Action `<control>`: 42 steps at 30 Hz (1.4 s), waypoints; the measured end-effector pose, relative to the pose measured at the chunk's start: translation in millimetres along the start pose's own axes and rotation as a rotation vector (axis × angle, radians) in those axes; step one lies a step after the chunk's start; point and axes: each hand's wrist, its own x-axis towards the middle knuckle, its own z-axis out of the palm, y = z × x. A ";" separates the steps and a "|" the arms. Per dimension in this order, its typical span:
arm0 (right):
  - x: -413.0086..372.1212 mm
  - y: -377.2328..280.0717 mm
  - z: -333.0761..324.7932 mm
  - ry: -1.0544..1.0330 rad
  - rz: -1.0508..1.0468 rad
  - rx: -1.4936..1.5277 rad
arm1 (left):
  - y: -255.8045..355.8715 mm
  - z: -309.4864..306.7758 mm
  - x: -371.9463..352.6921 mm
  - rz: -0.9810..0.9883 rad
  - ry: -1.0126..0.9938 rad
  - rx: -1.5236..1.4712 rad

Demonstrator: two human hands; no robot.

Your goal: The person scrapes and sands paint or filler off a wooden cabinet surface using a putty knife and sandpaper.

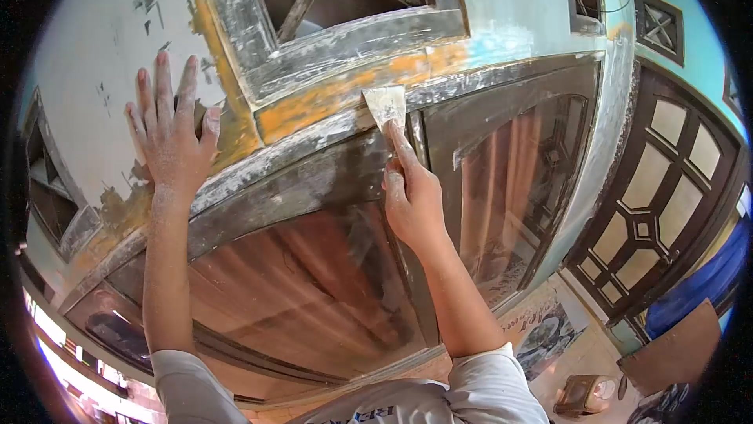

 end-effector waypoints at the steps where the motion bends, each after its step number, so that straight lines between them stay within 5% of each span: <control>1: 2.2 2.7 -3.7 -0.001 -0.035 -0.032 | 7.3 0.2 2.0 -0.004 -0.013 -0.007; 4: 6.5 5.1 -6.1 0.043 -0.179 -0.141 | 34.0 -1.9 13.3 -0.004 -0.036 -0.028; 20: 36.2 18.0 -79.5 0.024 0.006 -0.352 | 132.5 0.5 56.4 0.117 -0.213 -0.099; 23: 41.1 38.6 -95.8 0.004 -0.179 -0.402 | 132.9 1.3 56.1 0.109 -0.210 -0.087; 34: 92.7 32.1 -137.4 -0.021 -0.329 -0.756 | 130.1 9.4 53.3 0.111 -0.142 -0.061; 36: 94.1 29.5 -127.0 -0.059 -0.506 -0.813 | 129.5 12.3 53.2 0.111 -0.102 -0.092; 42: 103.2 36.4 -152.4 -0.001 -0.496 -0.870 | 129.5 11.2 51.8 0.101 -0.125 -0.072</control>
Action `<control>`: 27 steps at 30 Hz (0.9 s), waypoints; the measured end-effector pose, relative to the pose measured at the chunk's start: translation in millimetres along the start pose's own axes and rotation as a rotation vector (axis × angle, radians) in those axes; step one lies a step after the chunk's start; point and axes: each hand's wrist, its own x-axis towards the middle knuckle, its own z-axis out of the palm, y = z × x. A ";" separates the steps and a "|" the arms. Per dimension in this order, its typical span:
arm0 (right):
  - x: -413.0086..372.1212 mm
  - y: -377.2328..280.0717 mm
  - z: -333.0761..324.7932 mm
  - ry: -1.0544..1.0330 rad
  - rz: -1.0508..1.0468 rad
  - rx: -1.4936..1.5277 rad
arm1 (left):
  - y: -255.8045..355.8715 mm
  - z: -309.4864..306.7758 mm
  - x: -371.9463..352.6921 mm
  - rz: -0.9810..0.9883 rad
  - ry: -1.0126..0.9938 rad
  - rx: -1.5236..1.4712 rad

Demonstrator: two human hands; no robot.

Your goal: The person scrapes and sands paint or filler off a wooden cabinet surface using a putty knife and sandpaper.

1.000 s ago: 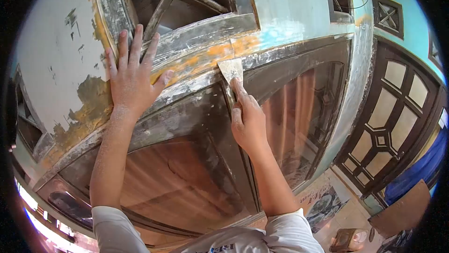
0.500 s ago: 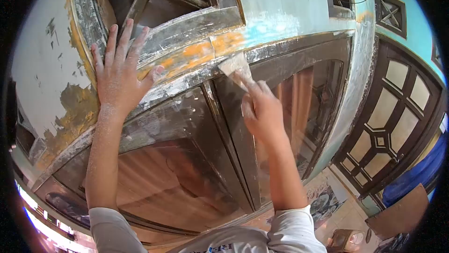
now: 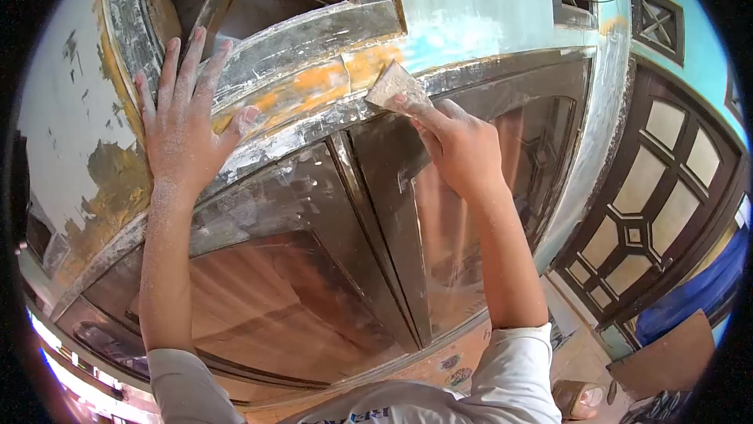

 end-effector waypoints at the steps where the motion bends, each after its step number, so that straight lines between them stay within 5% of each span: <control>1: -0.7 -2.3 0.9 -0.007 0.010 -0.005 | -0.3 0.2 -0.6 -0.002 -0.005 0.003; 18: 5.5 -17.3 5.2 -0.105 -0.148 0.050 | -0.1 1.7 -1.0 0.004 0.014 0.027; 27: -8.8 2.3 -1.8 -0.025 0.368 0.296 | -0.9 -1.5 -1.7 0.016 -0.013 0.057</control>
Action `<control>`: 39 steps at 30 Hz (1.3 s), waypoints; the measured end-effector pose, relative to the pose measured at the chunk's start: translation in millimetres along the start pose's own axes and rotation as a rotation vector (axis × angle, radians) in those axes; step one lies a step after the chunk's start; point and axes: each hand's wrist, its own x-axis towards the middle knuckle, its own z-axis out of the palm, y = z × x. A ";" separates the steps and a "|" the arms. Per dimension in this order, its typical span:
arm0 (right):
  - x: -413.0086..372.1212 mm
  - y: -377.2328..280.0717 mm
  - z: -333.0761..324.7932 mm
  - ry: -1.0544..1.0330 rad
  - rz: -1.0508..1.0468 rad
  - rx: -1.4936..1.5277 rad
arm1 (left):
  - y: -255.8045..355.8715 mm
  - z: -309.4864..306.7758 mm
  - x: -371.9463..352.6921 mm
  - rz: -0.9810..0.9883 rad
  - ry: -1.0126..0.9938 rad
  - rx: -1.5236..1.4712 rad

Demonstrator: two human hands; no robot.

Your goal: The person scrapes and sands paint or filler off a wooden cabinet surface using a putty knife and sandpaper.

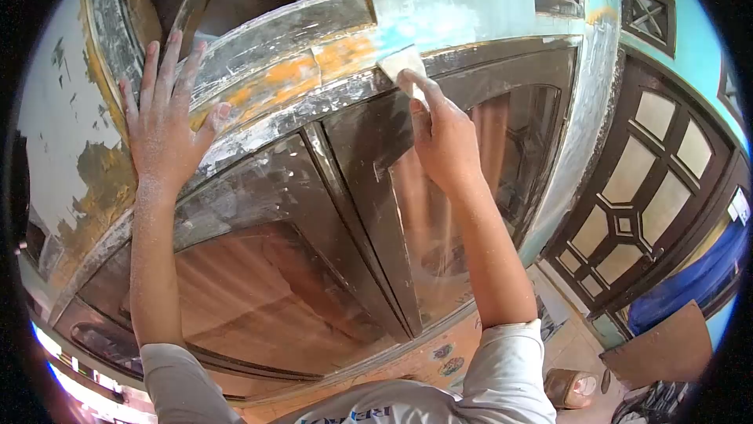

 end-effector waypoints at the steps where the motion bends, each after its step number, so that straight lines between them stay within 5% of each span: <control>1: 0.0 2.7 0.4 0.027 0.043 -0.049 | 0.7 -1.8 0.6 -0.011 -0.038 0.030; 9: 25.4 25.7 -10.1 0.049 0.060 -0.186 | 29.4 -4.4 -5.3 0.233 -0.162 -0.094; 39: 35.7 16.3 -19.9 0.047 0.118 -0.149 | 48.8 1.9 5.7 0.182 -0.114 -0.096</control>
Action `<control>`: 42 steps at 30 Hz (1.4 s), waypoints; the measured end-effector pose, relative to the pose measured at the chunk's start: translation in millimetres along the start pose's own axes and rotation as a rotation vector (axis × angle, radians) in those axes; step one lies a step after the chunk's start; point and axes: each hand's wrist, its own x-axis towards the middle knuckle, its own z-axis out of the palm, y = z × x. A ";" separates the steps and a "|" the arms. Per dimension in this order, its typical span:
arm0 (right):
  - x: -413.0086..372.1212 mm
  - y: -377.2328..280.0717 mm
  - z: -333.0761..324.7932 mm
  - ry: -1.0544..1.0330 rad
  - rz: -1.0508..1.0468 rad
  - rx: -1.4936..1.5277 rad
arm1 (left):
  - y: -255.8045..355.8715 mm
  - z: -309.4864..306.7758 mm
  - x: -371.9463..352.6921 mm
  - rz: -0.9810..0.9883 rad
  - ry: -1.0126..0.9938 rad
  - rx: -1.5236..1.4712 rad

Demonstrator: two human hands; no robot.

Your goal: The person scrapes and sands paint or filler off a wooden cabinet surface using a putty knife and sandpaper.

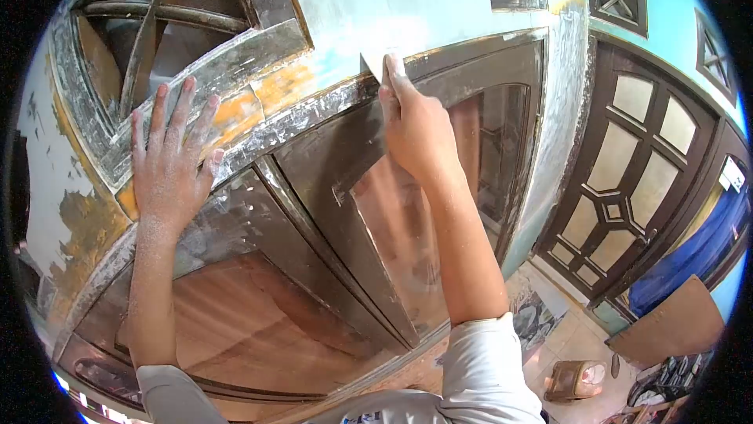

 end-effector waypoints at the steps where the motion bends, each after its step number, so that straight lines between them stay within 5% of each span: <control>1: 8.2 1.3 0.9 0.057 -0.037 0.003 | 0.1 -0.2 -0.1 0.001 -0.013 -0.006; 15: 42.9 16.7 -2.9 0.155 -0.049 0.022 | 3.3 -3.9 -0.3 -0.017 -0.010 -0.020; 16: 51.0 7.5 -12.6 0.087 0.081 0.095 | 2.8 -3.2 -0.5 -0.019 -0.001 -0.032; 18: 59.2 13.8 -13.1 0.158 -0.038 0.076 | 1.0 0.6 -1.2 -0.012 0.028 -0.038; 34: 42.1 11.7 -11.2 0.093 -0.017 -0.002 | 1.0 1.4 -1.4 0.014 0.094 -0.063; 36: 5.1 -7.4 4.4 0.033 -0.215 0.044 | 1.4 1.3 -1.5 -0.002 0.087 -0.065; 38: -20.4 -45.4 7.0 -0.172 -0.068 -0.066 | 1.4 -0.3 -1.4 0.006 0.077 -0.094; 42: 3.7 -29.8 4.9 -0.089 -0.146 -0.063 | -3.2 1.3 -5.9 0.037 0.067 -0.123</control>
